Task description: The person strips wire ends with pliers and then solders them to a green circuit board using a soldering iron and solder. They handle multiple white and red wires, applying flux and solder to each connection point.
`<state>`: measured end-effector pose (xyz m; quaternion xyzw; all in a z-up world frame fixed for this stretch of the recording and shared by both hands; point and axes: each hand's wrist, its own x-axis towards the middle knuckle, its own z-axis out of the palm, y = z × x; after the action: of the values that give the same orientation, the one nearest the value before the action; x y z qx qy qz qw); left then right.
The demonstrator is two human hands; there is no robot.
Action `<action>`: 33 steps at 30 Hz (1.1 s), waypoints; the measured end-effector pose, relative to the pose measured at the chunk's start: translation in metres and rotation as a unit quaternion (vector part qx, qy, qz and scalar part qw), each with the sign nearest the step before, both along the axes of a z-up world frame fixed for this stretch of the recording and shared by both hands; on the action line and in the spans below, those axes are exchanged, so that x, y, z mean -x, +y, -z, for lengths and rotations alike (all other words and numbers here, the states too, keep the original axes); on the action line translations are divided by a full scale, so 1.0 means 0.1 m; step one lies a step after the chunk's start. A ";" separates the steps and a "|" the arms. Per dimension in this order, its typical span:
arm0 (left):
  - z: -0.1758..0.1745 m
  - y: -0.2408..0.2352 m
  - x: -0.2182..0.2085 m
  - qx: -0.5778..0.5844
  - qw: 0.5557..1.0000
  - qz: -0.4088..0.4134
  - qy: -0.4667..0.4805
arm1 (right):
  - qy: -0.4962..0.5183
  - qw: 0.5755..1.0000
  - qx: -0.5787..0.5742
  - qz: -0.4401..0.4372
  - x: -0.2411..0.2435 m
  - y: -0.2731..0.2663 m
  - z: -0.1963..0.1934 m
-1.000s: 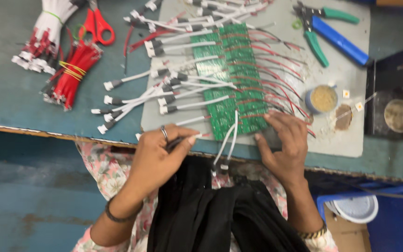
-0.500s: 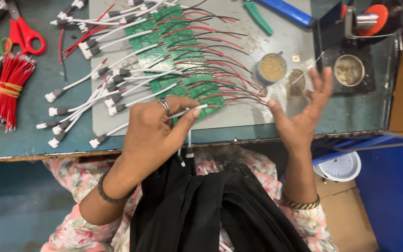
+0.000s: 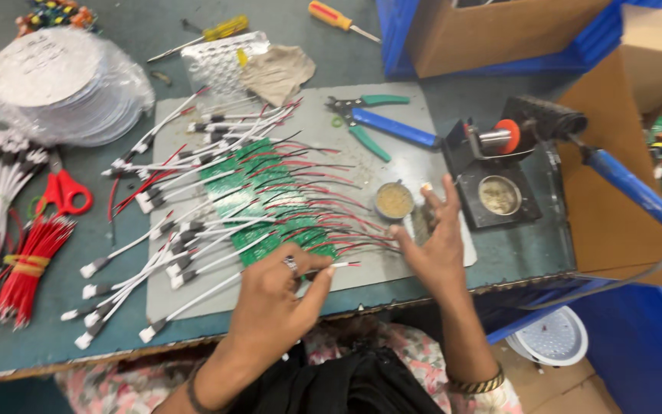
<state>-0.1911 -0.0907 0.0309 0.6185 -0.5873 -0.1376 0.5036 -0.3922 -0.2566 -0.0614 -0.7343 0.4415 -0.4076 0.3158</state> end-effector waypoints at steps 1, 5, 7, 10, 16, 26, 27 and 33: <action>0.02 0.02 0.01 0.005 1.000 0.002 -0.005 | 0.009 1.000 0.003 -0.011 -0.02 -0.03 -0.01; 0.02 0.05 0.03 -0.023 1.000 -0.001 0.014 | 0.088 0.995 0.050 -0.026 -0.10 -0.21 -0.08; 0.02 0.07 0.03 -0.017 1.000 0.000 0.008 | 0.132 0.989 0.068 -0.019 -0.13 -0.27 -0.08; 0.04 0.08 0.03 -0.016 1.000 -0.005 0.026 | 0.160 0.985 0.069 -0.008 -0.20 -0.30 -0.04; -0.01 0.09 0.01 -0.010 1.000 -0.010 0.011 | 0.050 0.997 0.050 0.014 -0.15 -0.18 -0.15; -0.13 0.15 0.09 0.012 1.000 0.020 0.010 | -0.120 0.971 0.102 -0.178 0.00 0.82 -0.26; -0.13 0.15 0.11 0.013 1.000 0.020 0.005 | -0.128 0.968 0.101 -0.192 -0.01 0.87 -0.26; -0.14 0.15 0.12 0.024 0.998 0.015 -0.047 | -0.122 0.964 0.120 -0.205 -0.11 0.94 -0.29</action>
<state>-0.2036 -0.0754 0.0448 0.6031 -0.6227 -0.1015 0.4880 -0.3816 -0.1630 -0.0322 -0.7864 0.1871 -0.4707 0.3535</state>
